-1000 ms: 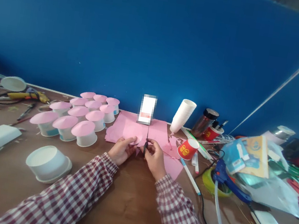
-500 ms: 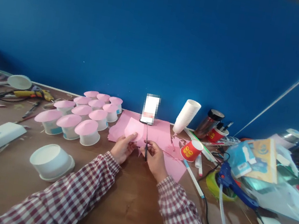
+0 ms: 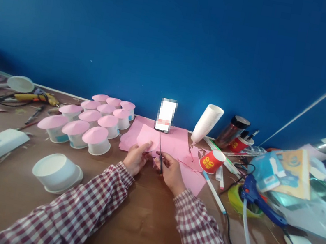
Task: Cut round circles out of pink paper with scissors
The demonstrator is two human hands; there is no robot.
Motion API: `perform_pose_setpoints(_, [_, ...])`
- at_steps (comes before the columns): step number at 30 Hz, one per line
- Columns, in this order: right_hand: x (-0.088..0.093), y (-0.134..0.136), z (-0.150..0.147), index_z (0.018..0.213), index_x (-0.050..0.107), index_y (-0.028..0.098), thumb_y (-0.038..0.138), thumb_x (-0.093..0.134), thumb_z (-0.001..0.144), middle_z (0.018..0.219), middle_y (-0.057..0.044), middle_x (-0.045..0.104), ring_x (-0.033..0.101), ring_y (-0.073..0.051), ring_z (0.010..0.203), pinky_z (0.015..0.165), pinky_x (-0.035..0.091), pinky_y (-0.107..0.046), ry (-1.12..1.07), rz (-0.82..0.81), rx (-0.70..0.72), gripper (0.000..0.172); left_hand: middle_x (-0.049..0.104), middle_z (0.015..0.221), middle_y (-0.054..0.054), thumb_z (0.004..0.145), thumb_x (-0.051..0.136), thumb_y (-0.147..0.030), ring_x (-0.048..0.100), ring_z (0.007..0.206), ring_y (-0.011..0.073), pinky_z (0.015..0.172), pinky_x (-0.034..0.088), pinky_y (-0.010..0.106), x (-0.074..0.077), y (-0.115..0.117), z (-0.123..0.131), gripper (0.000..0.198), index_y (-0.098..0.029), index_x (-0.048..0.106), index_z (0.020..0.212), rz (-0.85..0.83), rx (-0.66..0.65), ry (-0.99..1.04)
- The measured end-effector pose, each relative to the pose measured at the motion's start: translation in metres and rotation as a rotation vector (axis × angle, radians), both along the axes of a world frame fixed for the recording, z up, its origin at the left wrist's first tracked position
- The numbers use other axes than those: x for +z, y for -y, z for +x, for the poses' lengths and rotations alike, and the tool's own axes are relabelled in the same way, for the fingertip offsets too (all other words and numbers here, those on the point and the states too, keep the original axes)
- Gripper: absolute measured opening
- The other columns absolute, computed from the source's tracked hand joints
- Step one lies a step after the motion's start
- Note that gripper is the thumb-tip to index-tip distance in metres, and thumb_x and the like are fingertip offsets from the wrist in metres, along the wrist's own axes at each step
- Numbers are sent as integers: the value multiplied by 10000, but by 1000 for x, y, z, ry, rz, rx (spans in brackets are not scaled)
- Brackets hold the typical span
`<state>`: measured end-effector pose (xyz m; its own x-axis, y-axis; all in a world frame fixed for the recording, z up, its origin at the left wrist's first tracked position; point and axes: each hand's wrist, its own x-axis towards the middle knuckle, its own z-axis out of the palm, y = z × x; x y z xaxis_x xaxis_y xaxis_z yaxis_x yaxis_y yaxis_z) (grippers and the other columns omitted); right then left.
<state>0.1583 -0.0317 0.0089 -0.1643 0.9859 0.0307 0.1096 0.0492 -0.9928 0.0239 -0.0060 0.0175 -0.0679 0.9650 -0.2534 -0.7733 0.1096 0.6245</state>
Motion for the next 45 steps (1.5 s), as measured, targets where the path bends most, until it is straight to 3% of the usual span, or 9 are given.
perform_pose_setpoints(31, [4, 2, -3, 1049, 639, 149, 435, 651, 733, 630, -5, 593, 542, -121, 531, 398, 386, -201, -17, 8, -28, 427, 646, 689, 41, 602, 774, -193, 576, 526, 83, 456, 457, 172, -2, 1, 3, 248, -94, 631, 779, 5, -16, -79])
perform_pose_setpoints(45, [-3, -1, 2, 1074, 623, 152, 435, 641, 767, 630, 6, 579, 520, -112, 516, 406, 362, -199, 6, 27, 1, 418, 629, 646, 27, 604, 768, -186, 559, 498, 79, 438, 455, 174, -1, 4, 3, 232, -85, 630, 761, 9, -21, -64])
